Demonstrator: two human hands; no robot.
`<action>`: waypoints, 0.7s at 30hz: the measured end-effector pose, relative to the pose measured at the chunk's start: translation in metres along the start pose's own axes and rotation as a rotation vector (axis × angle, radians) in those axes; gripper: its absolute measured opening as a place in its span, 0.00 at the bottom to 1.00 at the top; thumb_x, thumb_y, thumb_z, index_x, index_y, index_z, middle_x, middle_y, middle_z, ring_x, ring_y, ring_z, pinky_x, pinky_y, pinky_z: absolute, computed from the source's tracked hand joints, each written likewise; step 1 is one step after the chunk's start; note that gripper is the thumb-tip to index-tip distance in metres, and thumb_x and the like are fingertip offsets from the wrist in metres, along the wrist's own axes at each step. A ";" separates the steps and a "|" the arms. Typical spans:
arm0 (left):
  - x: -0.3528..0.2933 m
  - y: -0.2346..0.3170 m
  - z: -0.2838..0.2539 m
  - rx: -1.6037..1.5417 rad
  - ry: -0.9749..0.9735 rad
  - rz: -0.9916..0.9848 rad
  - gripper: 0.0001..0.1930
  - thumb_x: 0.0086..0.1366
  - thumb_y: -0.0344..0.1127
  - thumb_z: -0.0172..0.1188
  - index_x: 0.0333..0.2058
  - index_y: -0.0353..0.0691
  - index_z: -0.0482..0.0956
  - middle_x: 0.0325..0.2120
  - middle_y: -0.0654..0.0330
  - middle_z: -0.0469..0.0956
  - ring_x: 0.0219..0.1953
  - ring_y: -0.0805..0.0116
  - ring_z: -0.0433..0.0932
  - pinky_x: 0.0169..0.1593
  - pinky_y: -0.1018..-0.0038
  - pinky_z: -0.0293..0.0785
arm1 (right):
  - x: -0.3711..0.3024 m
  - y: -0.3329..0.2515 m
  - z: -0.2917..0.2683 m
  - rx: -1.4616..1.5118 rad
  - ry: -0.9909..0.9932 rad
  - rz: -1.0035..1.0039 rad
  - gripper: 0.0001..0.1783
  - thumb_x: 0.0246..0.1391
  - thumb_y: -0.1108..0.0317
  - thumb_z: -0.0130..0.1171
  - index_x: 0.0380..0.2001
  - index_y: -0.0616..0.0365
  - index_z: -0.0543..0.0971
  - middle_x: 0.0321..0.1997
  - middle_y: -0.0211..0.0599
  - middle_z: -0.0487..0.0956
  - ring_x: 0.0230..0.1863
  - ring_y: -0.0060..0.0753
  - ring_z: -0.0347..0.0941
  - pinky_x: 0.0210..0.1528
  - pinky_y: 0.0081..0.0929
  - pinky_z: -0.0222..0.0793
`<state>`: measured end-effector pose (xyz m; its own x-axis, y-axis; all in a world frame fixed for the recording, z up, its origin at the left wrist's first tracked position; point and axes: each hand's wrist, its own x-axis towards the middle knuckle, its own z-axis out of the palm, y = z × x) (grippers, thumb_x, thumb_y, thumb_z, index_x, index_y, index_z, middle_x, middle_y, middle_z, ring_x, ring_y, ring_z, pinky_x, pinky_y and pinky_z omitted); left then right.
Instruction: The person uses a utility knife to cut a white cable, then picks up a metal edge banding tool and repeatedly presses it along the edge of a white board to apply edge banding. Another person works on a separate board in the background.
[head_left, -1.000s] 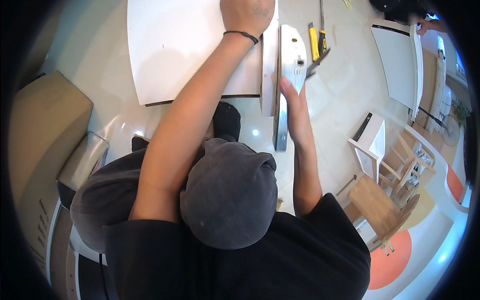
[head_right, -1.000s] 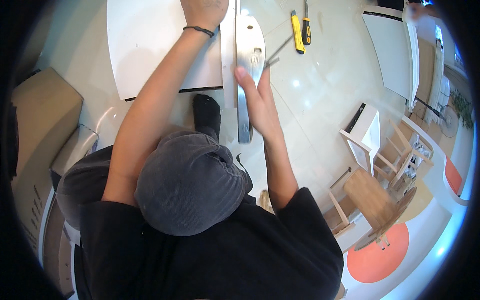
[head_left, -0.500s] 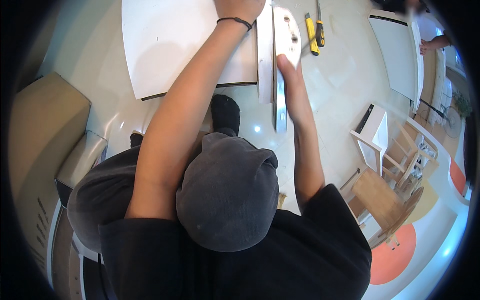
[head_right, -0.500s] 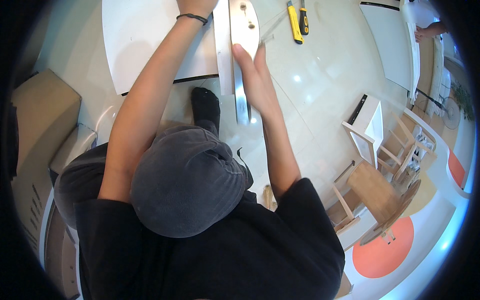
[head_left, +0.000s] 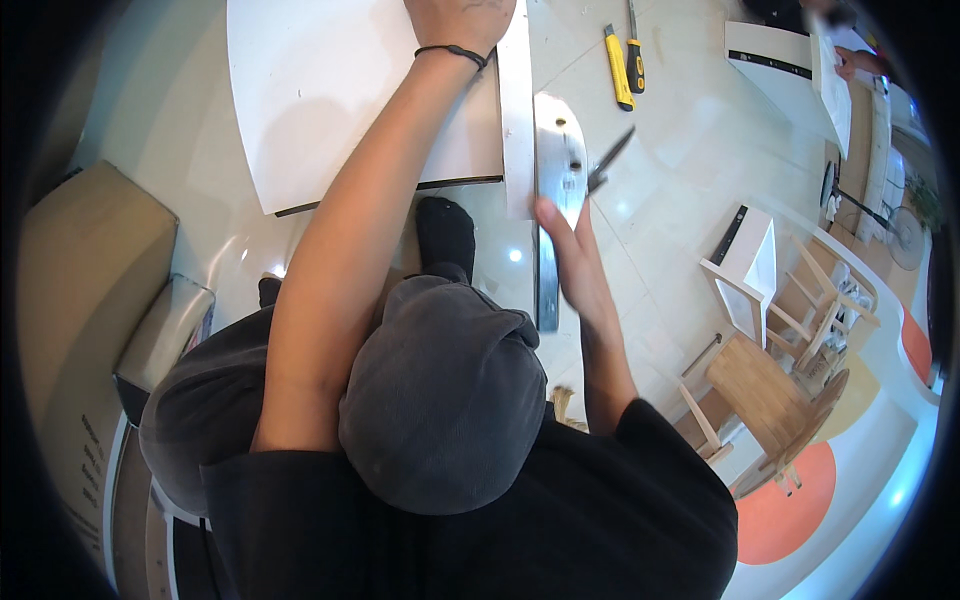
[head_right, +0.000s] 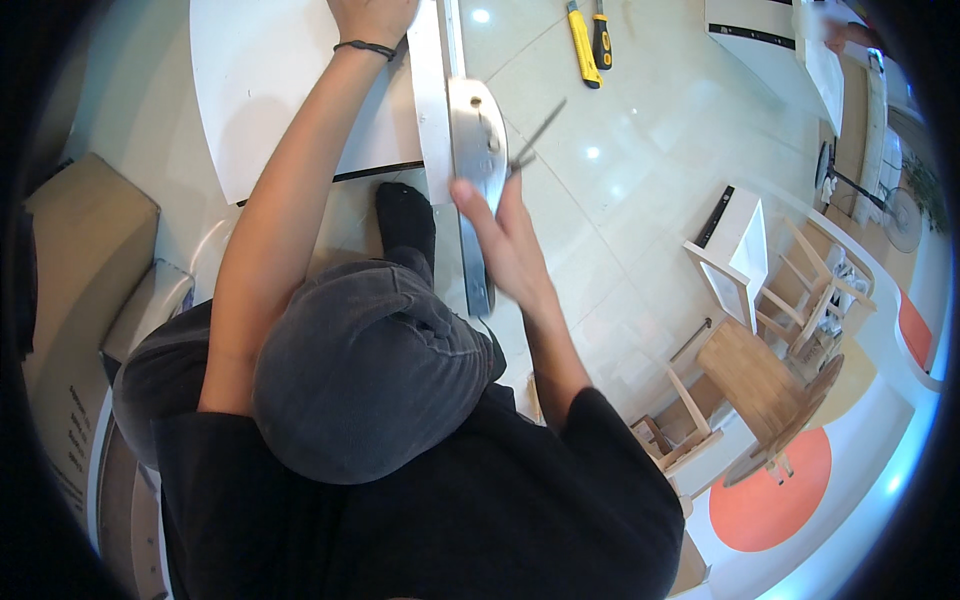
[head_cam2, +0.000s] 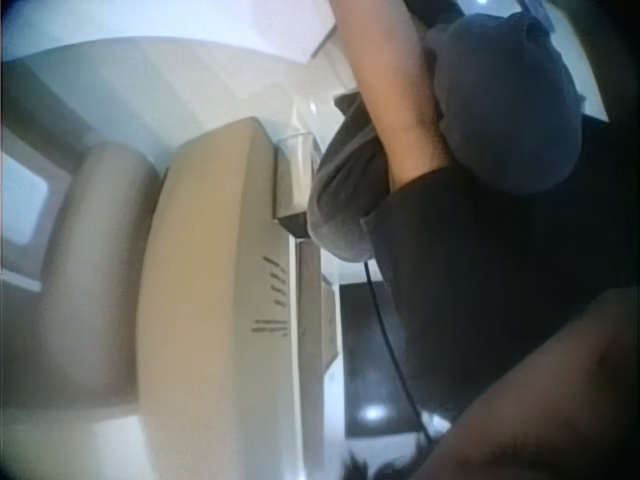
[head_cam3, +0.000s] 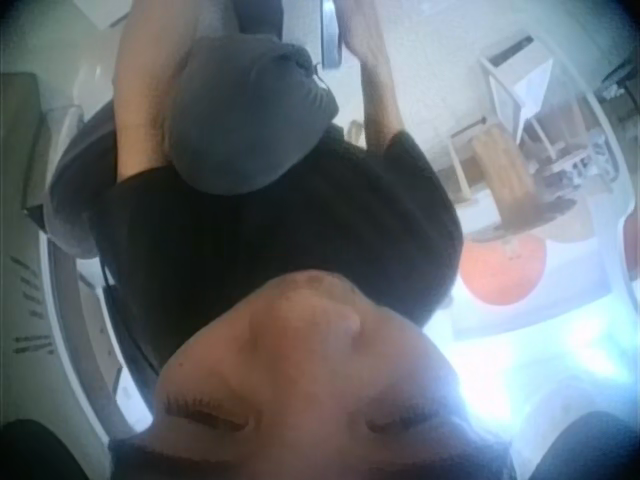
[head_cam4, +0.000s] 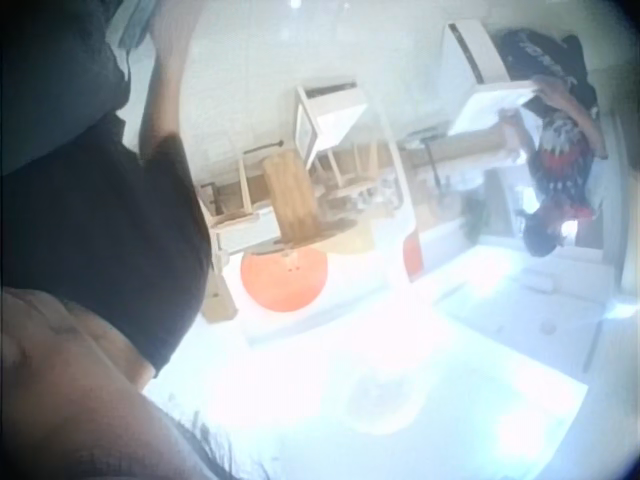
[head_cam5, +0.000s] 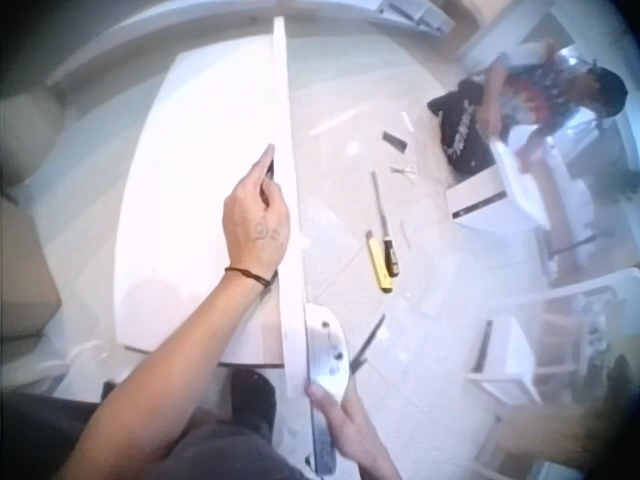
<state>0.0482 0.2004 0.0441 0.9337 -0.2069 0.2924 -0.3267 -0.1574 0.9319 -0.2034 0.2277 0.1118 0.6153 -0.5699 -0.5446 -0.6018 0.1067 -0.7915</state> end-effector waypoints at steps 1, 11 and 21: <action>0.000 -0.001 0.000 -0.008 0.012 0.019 0.20 0.69 0.28 0.47 0.57 0.31 0.79 0.40 0.34 0.83 0.40 0.42 0.84 0.48 0.60 0.78 | -0.011 0.004 -0.001 -0.008 0.006 0.066 0.47 0.67 0.39 0.53 0.72 0.68 0.55 0.68 0.58 0.69 0.70 0.46 0.65 0.71 0.37 0.57; 0.000 0.000 0.001 -0.003 -0.020 -0.055 0.20 0.70 0.28 0.47 0.58 0.33 0.79 0.44 0.35 0.82 0.47 0.42 0.82 0.54 0.57 0.76 | 0.138 -0.051 0.008 0.054 -0.001 -0.344 0.46 0.67 0.40 0.52 0.68 0.73 0.60 0.69 0.55 0.69 0.71 0.45 0.64 0.73 0.34 0.53; -0.001 -0.007 0.007 0.098 0.021 0.028 0.21 0.69 0.26 0.47 0.57 0.31 0.79 0.50 0.36 0.79 0.59 0.42 0.74 0.65 0.57 0.69 | 0.085 -0.043 0.007 0.110 0.005 -0.159 0.47 0.66 0.42 0.52 0.75 0.66 0.55 0.75 0.46 0.63 0.75 0.37 0.56 0.76 0.31 0.45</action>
<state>0.0488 0.1952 0.0356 0.9267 -0.1920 0.3230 -0.3641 -0.2463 0.8982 -0.1216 0.1802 0.0972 0.6951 -0.5910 -0.4095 -0.4379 0.1037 -0.8930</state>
